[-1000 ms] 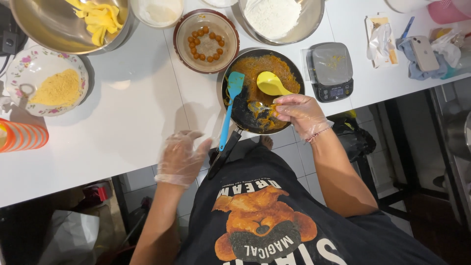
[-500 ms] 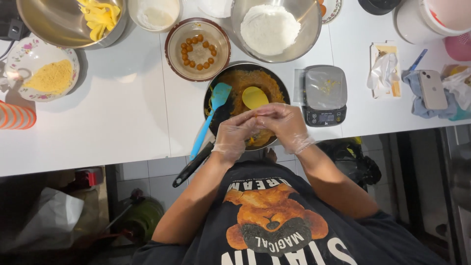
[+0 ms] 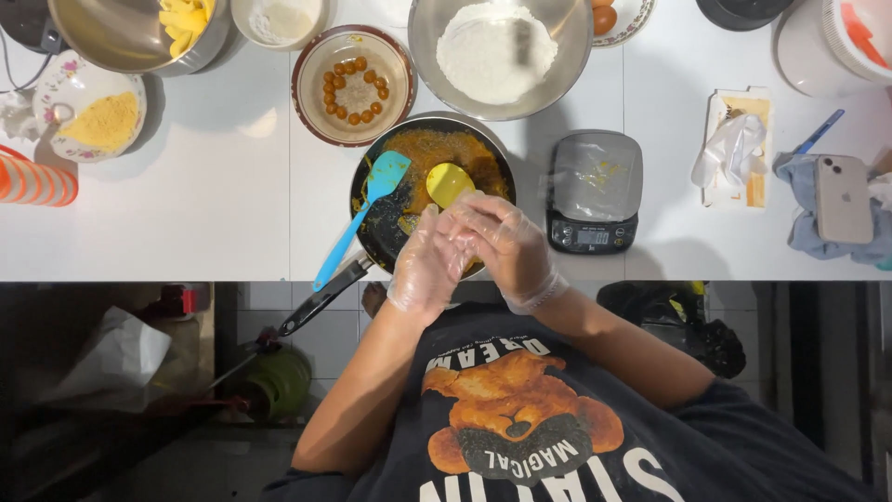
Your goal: Shaping pineapple jam into small balls and weighing them on a scale for consistency.
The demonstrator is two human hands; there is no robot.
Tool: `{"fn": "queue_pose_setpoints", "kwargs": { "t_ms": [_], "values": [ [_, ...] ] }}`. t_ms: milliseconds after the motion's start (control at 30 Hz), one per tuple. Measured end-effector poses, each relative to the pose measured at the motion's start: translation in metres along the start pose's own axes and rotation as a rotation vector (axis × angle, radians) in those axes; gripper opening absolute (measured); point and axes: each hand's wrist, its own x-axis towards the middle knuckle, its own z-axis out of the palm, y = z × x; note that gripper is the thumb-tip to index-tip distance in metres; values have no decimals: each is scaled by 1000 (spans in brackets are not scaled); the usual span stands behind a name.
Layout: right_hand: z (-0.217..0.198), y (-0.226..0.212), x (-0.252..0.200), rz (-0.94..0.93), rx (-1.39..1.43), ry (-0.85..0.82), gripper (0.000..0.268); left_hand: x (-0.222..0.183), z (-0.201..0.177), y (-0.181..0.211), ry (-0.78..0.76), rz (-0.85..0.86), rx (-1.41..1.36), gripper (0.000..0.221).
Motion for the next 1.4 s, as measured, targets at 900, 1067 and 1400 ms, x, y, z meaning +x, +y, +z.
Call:
{"fn": "queue_pose_setpoints", "kwargs": {
  "t_ms": [900, 1067, 1400],
  "values": [
    [-86, 154, 6, 965, -233, -255, 31, -51, -145, 138, 161, 85, 274, 78],
    [-95, 162, -7, 969, -159, -91, 27, -55, -143, 119, 200, 128, 232, 82],
    [-162, 83, -13, 704, 98, 310, 17, -74, -139, 109, 97, 164, 309, 88]
  ]
}}
